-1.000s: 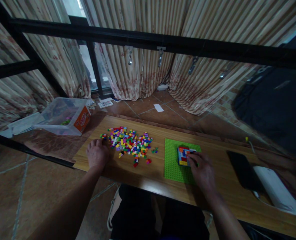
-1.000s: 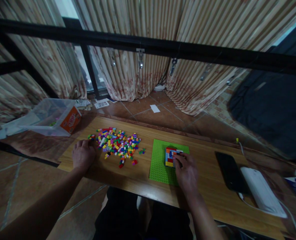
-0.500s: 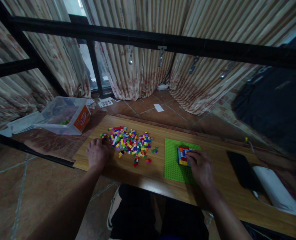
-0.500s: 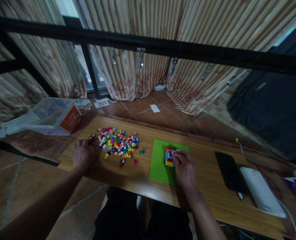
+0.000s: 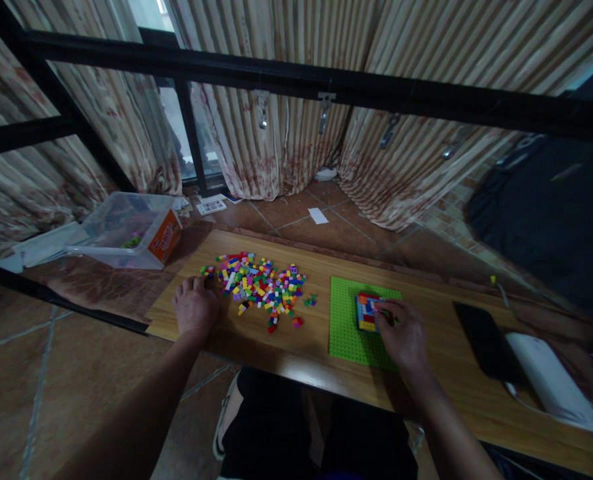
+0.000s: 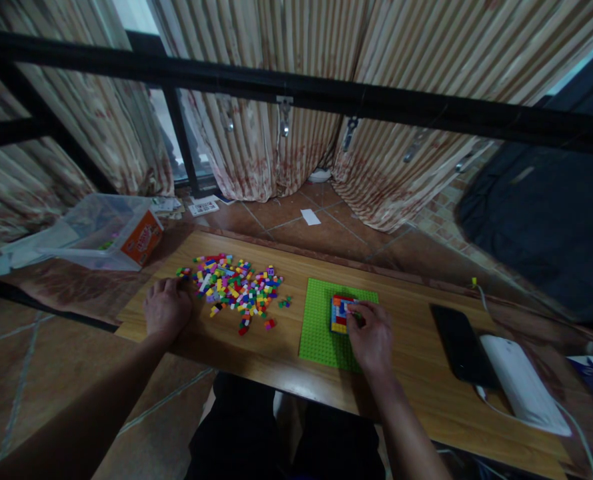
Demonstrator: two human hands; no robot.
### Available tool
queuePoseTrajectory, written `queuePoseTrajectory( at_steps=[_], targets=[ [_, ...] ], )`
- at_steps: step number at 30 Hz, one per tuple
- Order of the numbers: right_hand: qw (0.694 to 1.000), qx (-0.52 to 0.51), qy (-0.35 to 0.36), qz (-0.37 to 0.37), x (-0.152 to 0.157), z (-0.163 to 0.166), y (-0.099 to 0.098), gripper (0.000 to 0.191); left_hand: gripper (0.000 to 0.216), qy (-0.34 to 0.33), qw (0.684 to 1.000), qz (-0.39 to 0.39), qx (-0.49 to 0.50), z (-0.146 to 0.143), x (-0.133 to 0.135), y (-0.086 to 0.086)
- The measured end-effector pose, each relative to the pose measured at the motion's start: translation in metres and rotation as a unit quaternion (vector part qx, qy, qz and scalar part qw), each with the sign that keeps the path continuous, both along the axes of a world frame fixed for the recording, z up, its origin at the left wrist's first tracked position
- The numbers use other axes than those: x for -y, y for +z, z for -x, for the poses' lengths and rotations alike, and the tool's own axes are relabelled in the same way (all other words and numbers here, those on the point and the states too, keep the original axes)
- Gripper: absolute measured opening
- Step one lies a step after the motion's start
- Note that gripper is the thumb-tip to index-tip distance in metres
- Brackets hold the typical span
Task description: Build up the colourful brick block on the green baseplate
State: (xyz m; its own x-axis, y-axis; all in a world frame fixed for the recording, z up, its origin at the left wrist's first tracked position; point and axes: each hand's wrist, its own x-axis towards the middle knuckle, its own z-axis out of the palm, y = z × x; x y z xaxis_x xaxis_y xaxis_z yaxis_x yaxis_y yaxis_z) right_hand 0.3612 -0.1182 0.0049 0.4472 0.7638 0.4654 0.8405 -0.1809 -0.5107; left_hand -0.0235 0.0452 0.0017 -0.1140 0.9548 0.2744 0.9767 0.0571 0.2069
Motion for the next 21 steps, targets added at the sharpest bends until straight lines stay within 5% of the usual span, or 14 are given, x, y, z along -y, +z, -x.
queuePoseTrajectory(
  at_steps=[21],
  targets=[
    [0.997,-0.061,-0.050,-0.005,-0.0023,0.0012,-0.0007,0.038,0.039,-0.001,1.000,0.008,0.009,-0.0006,0.0009,0.0021]
  ],
)
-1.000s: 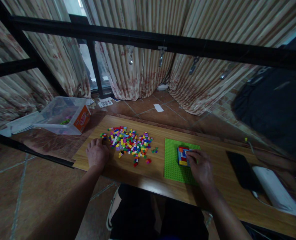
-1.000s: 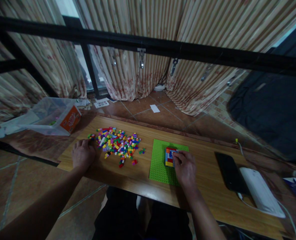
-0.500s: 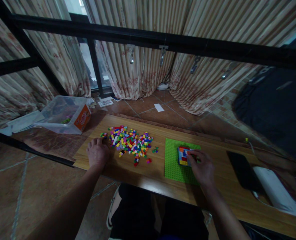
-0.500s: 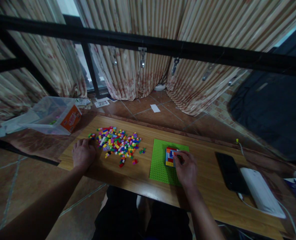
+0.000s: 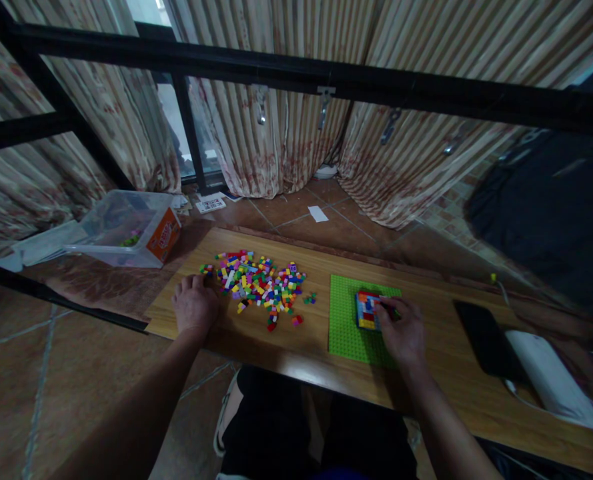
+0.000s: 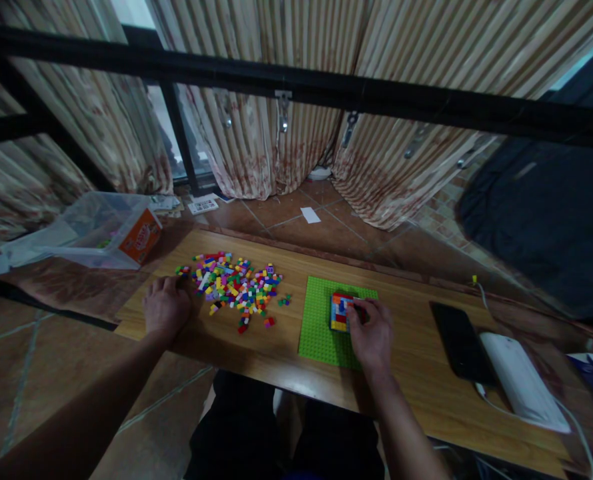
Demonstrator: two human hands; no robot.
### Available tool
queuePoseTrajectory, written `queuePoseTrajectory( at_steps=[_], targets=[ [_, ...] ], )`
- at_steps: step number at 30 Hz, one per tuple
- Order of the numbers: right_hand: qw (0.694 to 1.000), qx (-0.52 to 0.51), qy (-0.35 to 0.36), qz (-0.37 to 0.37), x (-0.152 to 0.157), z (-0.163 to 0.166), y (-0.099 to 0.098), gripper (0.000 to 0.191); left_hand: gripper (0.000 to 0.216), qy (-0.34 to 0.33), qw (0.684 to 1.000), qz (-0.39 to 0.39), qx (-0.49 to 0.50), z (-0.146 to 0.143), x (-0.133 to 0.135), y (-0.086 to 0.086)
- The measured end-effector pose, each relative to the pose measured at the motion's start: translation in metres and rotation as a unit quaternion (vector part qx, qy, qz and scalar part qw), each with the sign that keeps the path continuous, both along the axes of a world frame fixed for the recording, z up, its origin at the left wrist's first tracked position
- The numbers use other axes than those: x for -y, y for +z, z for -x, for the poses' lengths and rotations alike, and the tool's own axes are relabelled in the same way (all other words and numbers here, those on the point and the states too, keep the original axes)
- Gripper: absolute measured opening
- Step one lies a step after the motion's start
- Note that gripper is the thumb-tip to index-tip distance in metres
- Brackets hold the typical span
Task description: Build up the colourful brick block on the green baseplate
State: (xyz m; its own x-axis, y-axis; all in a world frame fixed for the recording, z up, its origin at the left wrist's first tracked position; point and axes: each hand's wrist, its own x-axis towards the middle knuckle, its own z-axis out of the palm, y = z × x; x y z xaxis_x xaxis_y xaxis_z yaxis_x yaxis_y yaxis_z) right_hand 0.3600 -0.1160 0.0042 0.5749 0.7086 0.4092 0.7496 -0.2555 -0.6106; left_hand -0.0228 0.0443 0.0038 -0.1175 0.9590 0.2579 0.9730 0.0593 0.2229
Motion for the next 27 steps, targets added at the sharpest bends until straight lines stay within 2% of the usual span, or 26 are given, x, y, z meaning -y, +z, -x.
queuePoseTrajectory(
  at_steps=[5,11,16,21,23,27],
  targets=[
    [0.999,-0.037,-0.024,-0.012,-0.002,-0.003,-0.008,0.040,0.039,0.000,1.000,0.001,0.000,0.000,0.000,0.001],
    [0.983,-0.167,-0.072,-0.014,-0.007,-0.009,-0.021,0.045,0.039,0.001,1.000,-0.001,0.005,0.001,0.000,-0.002],
    [0.974,-0.212,-0.074,-0.035,-0.011,-0.011,-0.025,0.044,0.039,0.005,1.000,0.005,0.004,-0.001,0.001,0.001],
    [0.973,-0.222,-0.054,-0.017,-0.009,-0.015,-0.025,0.046,0.039,-0.003,1.000,0.001,0.006,-0.001,0.002,0.003],
    [0.979,-0.198,-0.049,-0.008,-0.006,-0.013,-0.019,0.046,0.039,-0.001,1.000,-0.001,0.007,-0.001,0.001,0.002],
    [0.998,-0.015,-0.035,-0.048,0.001,0.011,0.000,0.035,0.037,0.002,1.000,-0.001,0.001,0.000,0.001,0.000]
  ],
)
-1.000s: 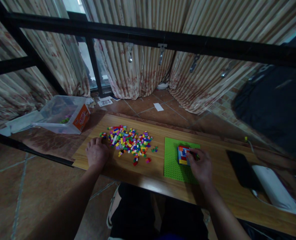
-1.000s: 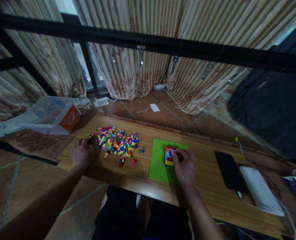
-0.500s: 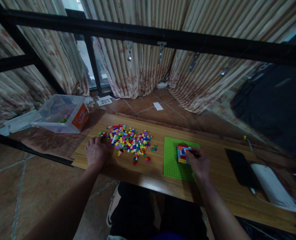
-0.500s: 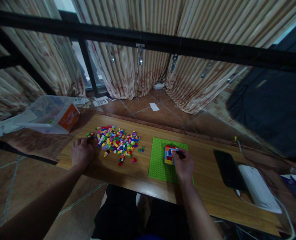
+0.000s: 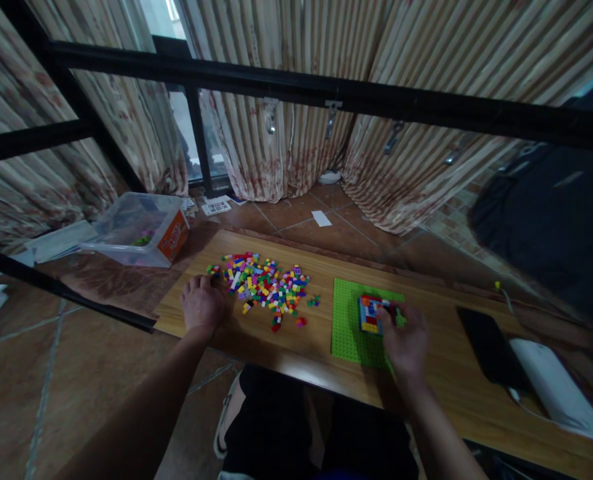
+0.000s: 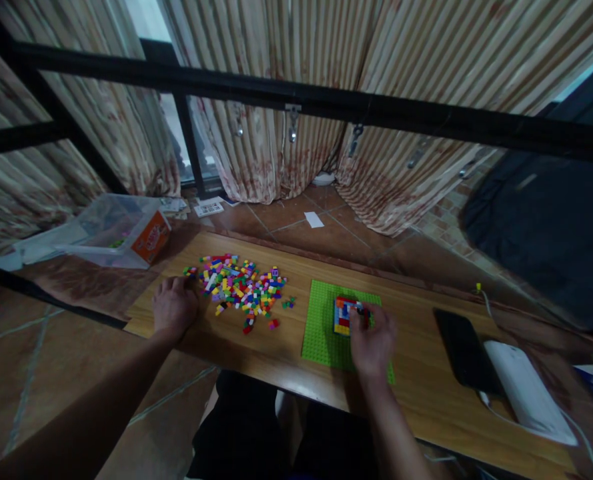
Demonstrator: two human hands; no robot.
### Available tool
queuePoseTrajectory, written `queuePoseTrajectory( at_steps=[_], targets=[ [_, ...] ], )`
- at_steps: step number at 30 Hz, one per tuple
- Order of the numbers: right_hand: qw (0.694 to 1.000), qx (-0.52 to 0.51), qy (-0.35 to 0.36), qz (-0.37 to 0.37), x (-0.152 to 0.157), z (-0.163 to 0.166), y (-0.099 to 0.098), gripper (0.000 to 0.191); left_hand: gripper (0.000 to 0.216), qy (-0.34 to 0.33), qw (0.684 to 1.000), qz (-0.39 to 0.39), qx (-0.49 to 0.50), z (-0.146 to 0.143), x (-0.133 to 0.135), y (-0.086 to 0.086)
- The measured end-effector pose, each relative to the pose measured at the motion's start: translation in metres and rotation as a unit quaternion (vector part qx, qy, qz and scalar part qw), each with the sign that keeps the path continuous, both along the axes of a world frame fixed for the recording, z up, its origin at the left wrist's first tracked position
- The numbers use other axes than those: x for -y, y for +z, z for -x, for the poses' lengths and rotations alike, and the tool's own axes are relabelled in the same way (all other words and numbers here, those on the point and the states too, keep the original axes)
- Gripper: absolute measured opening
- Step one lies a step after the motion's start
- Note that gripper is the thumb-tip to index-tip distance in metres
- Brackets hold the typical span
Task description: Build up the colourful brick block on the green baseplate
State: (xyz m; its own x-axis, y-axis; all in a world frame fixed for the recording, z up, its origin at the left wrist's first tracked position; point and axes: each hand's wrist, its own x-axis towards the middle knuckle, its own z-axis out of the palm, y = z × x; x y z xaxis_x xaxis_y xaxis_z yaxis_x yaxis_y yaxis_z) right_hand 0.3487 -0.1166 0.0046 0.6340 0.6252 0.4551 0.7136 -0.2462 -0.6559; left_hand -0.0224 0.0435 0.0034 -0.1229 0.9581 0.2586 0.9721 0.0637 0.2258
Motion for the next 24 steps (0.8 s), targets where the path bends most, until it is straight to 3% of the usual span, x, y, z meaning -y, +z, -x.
queuePoseTrajectory(
  at_steps=[3,8,15,24],
  targets=[
    [0.994,0.036,0.106,-0.017,-0.003,0.032,0.012,0.027,0.037,0.000,1.000,0.001,-0.003,0.000,0.000,-0.001],
    [0.972,0.046,0.228,0.043,-0.029,0.070,0.012,0.029,0.037,0.000,1.000,0.000,0.004,-0.001,0.001,0.000],
    [0.945,0.075,0.302,0.098,-0.067,0.071,-0.002,0.031,0.037,0.000,1.000,-0.001,0.014,-0.001,0.001,0.001],
    [0.943,0.077,0.306,0.108,-0.067,0.075,-0.007,0.024,0.038,0.001,1.000,0.004,0.008,0.000,0.000,0.001]
  ],
)
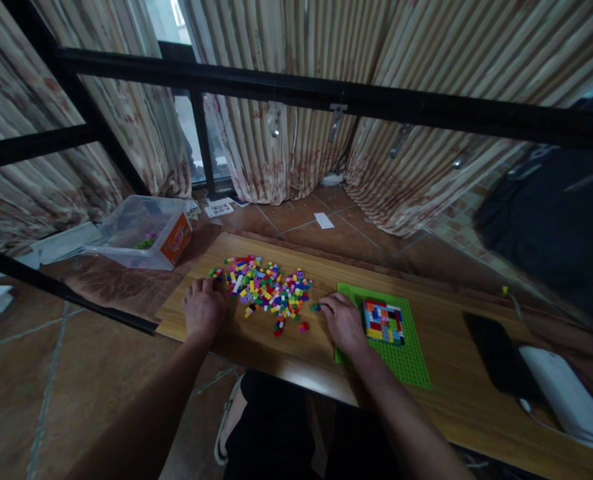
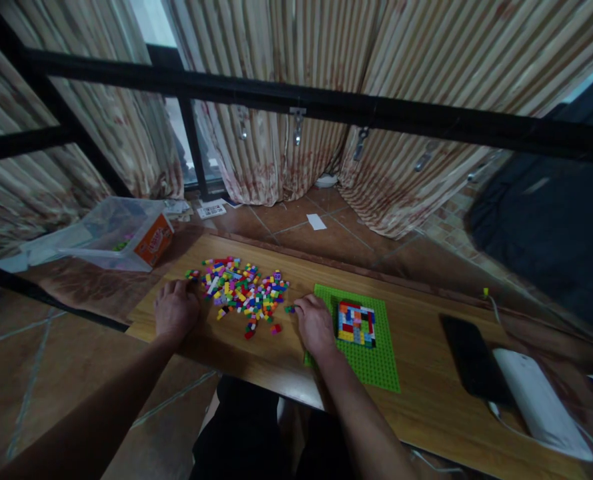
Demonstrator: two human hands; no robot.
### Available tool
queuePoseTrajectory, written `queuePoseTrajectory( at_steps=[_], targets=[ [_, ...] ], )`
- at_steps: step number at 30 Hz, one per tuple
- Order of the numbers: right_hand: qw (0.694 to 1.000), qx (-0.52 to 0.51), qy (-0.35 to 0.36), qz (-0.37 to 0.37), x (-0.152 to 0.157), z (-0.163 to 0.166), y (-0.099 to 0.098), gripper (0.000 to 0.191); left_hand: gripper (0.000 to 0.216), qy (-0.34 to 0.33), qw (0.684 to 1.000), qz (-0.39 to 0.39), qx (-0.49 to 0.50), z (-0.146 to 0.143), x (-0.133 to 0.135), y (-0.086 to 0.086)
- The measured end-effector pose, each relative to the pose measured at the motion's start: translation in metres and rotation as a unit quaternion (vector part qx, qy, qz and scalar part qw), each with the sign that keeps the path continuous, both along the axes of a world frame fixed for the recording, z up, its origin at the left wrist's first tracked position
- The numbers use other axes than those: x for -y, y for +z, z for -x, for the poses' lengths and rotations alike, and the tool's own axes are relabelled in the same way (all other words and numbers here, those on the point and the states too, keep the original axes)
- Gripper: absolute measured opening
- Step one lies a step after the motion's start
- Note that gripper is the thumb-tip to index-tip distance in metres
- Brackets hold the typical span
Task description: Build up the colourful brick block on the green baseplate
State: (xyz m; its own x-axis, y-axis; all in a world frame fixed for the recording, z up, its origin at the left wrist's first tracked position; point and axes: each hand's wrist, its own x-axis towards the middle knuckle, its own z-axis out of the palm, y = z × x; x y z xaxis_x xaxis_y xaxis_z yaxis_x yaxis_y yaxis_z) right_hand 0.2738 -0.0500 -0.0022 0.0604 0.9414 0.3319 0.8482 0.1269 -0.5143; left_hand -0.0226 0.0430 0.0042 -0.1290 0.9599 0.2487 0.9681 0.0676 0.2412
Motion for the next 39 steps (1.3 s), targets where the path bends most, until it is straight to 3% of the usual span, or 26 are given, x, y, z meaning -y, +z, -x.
queuePoseTrajectory(
  at_steps=[7,15,19,27,39],
  targets=[
    [0.998,-0.041,-0.034,-0.034,0.035,-0.007,0.016,0.023,0.039,-0.004,1.000,-0.005,-0.005,0.001,-0.002,-0.002],
    [0.984,-0.050,-0.163,-0.051,0.082,-0.077,0.022,0.031,0.039,-0.001,1.000,-0.001,0.007,0.000,-0.001,0.000],
    [0.981,-0.053,-0.182,-0.043,0.082,-0.095,0.020,0.034,0.039,0.002,1.000,0.006,0.004,0.000,-0.001,0.002],
    [0.986,-0.045,-0.159,-0.032,0.072,-0.098,0.013,0.035,0.040,0.001,1.000,0.007,-0.010,0.000,-0.001,0.002],
    [0.993,0.022,-0.115,-0.007,0.065,-0.103,0.023,0.032,0.040,-0.002,1.000,0.004,-0.003,0.001,-0.001,-0.001]
  ],
)
